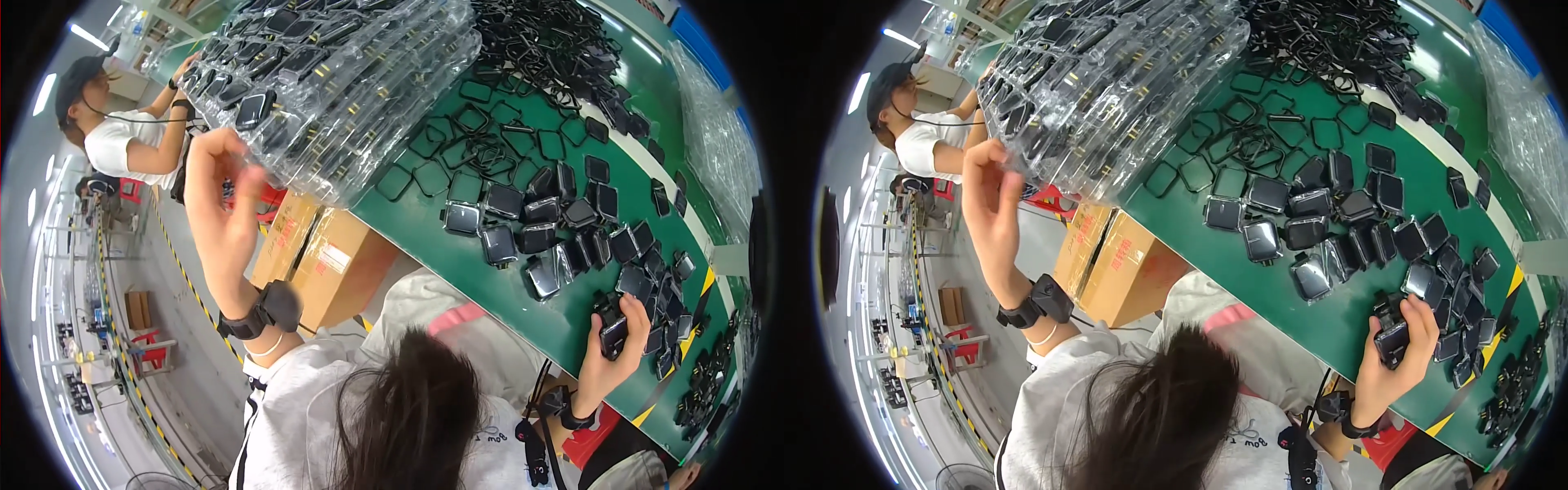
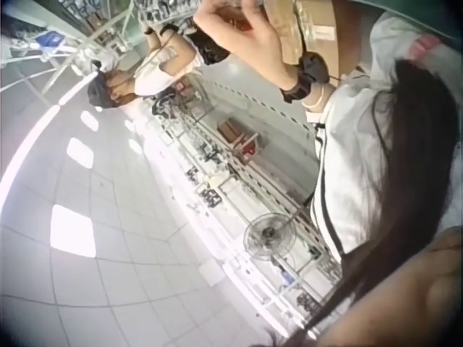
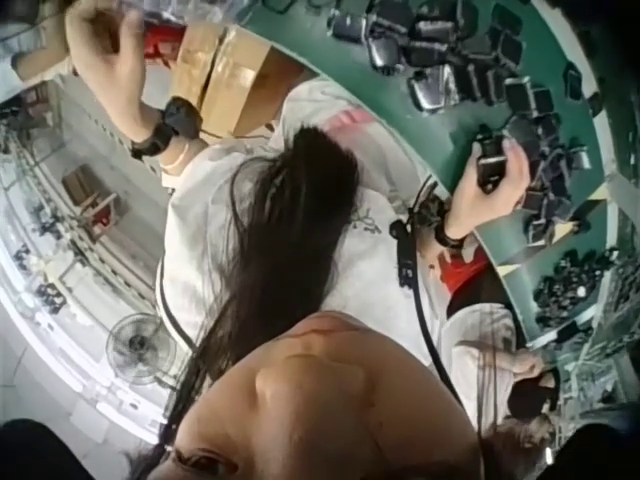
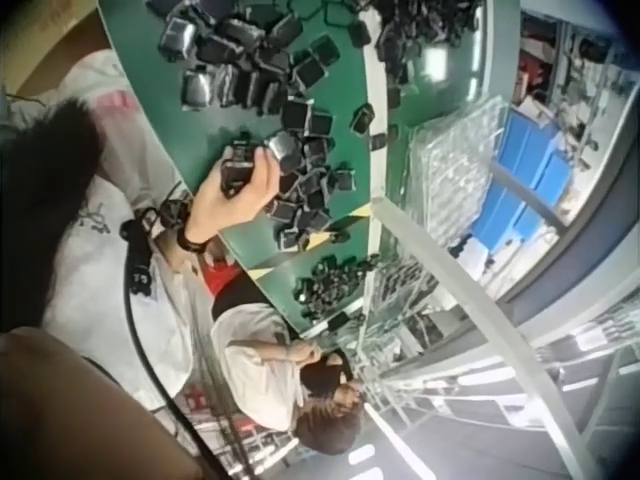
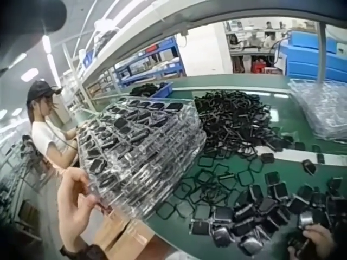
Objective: The person picks up a smartwatch, swipes the screen to check the display, and fits a plastic frame over the watch body by hand. After pressing the frame into place, they set the watch aside and repeat the process with another unit.
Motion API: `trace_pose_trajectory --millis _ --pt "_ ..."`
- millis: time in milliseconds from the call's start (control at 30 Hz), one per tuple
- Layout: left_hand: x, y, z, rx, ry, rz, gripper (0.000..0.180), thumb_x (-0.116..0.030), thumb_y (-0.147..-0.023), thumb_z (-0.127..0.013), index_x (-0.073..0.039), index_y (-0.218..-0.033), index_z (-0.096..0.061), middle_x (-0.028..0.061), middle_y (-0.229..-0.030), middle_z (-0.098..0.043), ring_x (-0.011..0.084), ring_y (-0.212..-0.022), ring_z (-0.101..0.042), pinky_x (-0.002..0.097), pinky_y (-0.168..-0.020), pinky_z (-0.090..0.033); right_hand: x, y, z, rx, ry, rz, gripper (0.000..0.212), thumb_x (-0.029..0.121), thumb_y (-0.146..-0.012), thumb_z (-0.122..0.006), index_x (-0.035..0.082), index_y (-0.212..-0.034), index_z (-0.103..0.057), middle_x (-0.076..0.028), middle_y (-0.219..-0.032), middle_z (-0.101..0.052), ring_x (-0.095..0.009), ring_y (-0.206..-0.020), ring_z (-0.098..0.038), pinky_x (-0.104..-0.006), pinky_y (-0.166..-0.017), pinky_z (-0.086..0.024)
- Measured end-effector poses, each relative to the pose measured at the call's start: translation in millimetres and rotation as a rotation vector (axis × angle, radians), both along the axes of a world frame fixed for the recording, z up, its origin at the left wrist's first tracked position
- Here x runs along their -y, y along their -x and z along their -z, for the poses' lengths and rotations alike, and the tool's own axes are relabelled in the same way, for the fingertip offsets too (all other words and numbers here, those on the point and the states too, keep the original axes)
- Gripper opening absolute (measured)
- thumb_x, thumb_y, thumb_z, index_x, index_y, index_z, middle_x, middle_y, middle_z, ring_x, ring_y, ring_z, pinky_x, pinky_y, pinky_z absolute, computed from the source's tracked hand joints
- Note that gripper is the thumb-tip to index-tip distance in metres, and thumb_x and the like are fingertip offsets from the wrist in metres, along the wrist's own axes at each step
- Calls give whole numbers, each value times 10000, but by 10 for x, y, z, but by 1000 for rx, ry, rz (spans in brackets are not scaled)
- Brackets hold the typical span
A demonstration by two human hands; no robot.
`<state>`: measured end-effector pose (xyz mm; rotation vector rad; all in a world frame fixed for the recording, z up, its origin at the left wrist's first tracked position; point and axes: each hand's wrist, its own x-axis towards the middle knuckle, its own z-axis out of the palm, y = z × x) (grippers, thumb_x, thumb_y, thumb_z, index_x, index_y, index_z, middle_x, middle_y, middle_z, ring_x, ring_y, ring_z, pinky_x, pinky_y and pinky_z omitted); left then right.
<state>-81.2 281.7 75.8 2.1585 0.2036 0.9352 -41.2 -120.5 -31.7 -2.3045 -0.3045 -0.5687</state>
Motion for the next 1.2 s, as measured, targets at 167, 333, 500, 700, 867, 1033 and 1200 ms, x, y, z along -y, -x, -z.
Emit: trace_pose_trajectory --millis 167,333,500,700,867,1033,1200 --pt "-37 64 68 -68 -349 -78 362 -32 -738 -755 -25 -1016 -523 2 -968 -548 75 -711 -459 204 -615 -374 14 -1 6 -1 -15 -8 420 -68 -707 -697 19 -1100 -575 -141 -1131 -598 -285 -1072 -563 -368 -961 -396" --pt "-82 -84 173 129 -299 -97 345 -15 -783 -717 -14 -1072 -528 56 -1079 -531 74 -704 -497 195 -632 -425 18 -9 25 -8 -6 -4 420 -63 -707 -701 20 -1100 -577 -138 -1138 -598 -283 -1074 -562 -367 -958 -398" --pt "114 -142 366 298 -232 -179 409 30 -802 -677 5 -1163 -486 109 -1281 -450 109 -755 -574 215 -657 -490 24 14 9 3 -18 -11 419 -56 -708 -707 26 -1099 -580 -130 -1145 -600 -279 -1075 -563 -362 -957 -400" --pt "291 -189 537 385 -99 -273 480 77 -789 -666 2 -1197 -425 139 -1318 -428 149 -810 -596 239 -732 -513 -3 5 57 22 -20 -7 438 -56 -659 -720 37 -1069 -599 -138 -1118 -601 -289 -1011 -582 -361 -895 -434" --pt "268 -146 607 355 -116 -170 545 79 -758 -701 -20 -1197 -395 135 -1229 -483 143 -837 -569 237 -757 -508 2 16 34 19 -24 -8 438 -51 -659 -723 41 -1070 -602 -134 -1119 -603 -287 -1014 -583 -362 -895 -435" --pt "262 -196 624 351 97 -188 624 65 -723 -749 -48 -1208 -373 81 -1051 -528 127 -827 -530 233 -742 -501 3 9 18 18 -17 1 445 -50 -654 -726 42 -1072 -603 -132 -1122 -603 -284 -1015 -584 -360 -894 -436" --pt "62 -206 781 484 37 -277 494 -23 -784 -737 -38 -1171 -431 37 -910 -525 106 -775 -509 222 -694 -471 0 4 40 21 -28 -2 448 -55 -648 -726 41 -1068 -605 -132 -1123 -603 -284 -1013 -584 -357 -890 -439"
